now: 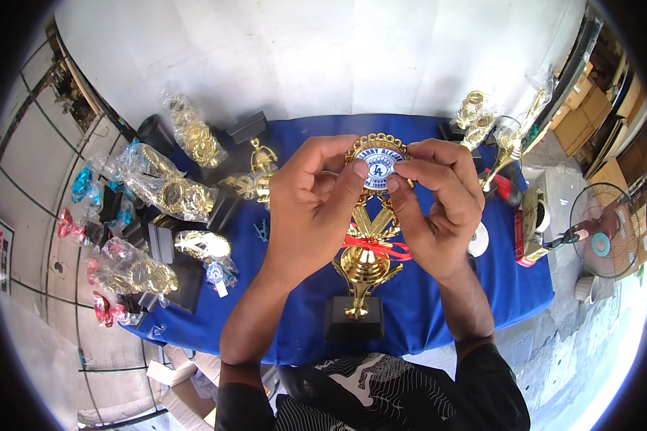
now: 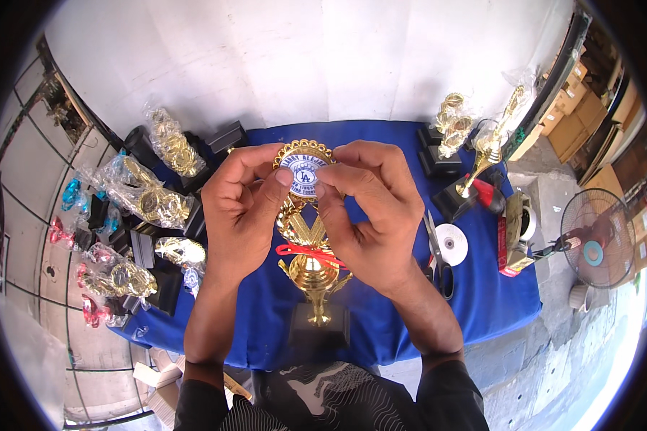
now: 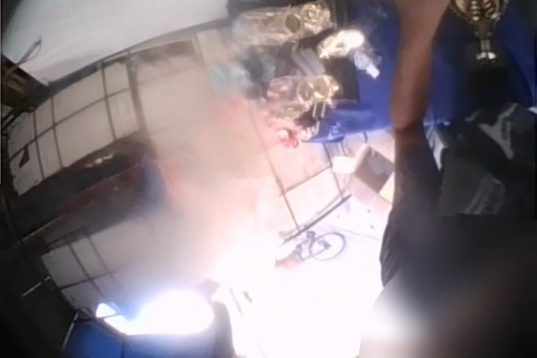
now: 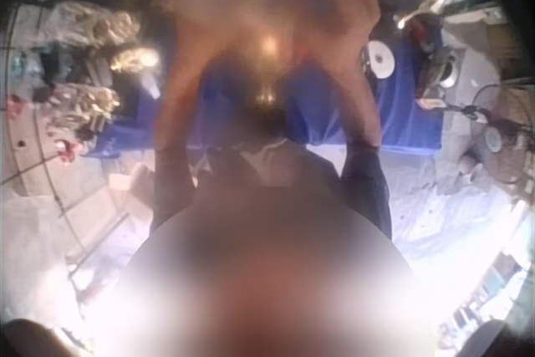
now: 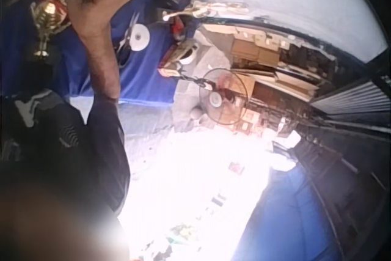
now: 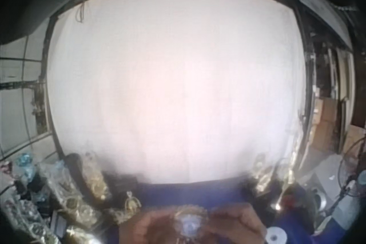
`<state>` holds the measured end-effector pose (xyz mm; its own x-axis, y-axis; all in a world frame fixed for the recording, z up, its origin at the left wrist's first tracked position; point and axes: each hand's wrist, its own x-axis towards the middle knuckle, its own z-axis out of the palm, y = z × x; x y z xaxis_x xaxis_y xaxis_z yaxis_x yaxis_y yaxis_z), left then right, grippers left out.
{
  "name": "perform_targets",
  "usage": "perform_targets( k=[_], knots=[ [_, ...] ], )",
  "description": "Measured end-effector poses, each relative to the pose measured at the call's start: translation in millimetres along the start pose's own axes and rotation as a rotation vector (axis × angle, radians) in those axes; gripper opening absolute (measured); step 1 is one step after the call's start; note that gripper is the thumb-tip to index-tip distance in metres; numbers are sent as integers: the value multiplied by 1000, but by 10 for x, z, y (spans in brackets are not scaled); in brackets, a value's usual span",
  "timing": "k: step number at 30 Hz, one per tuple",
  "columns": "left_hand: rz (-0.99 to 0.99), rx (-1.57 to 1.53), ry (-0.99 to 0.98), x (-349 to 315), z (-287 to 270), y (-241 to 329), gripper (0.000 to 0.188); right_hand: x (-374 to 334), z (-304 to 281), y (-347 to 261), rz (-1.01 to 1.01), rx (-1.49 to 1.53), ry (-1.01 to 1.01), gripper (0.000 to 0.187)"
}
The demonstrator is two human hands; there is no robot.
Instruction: The person unwraps a gold trophy, ties a red ribbon around its neck, and attaches a circular badge to the top. They then select a rectangular sticker from a set and affix it to the trophy base before placing the finished trophy aside.
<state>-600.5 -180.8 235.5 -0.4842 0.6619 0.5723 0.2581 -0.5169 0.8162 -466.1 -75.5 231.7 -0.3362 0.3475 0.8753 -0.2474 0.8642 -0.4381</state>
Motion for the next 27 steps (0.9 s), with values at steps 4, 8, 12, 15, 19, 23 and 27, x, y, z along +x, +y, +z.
perform_targets(
  k=[4, 8, 12, 15, 19, 23, 27],
  knots=[
    [-9, -41, -12, -14, 2, 23, 22, 8, -18, -30, -51, -82, 6, 25],
    [-27, -22, 19, -2, 4, 20, 18, 29, -23, -10, -101, -107, -10, 26],
    [3, -14, 22, 22, 9, 19, 16, 49, -37, -9, -104, -124, -35, 28],
    [4, -11, 31, 19, 17, 34, 15, 63, -45, -20, -134, -158, -38, 28],
    [-12, -13, 42, 23, 25, 41, 13, 73, -52, -36, -147, -193, -57, 28],
    [-44, -19, 30, 12, 15, 41, 16, 79, -53, -39, -133, -174, -59, 28],
    [-48, -5, 32, 6, 7, 34, 16, 73, -50, -46, -139, -163, -56, 29]
  ],
)
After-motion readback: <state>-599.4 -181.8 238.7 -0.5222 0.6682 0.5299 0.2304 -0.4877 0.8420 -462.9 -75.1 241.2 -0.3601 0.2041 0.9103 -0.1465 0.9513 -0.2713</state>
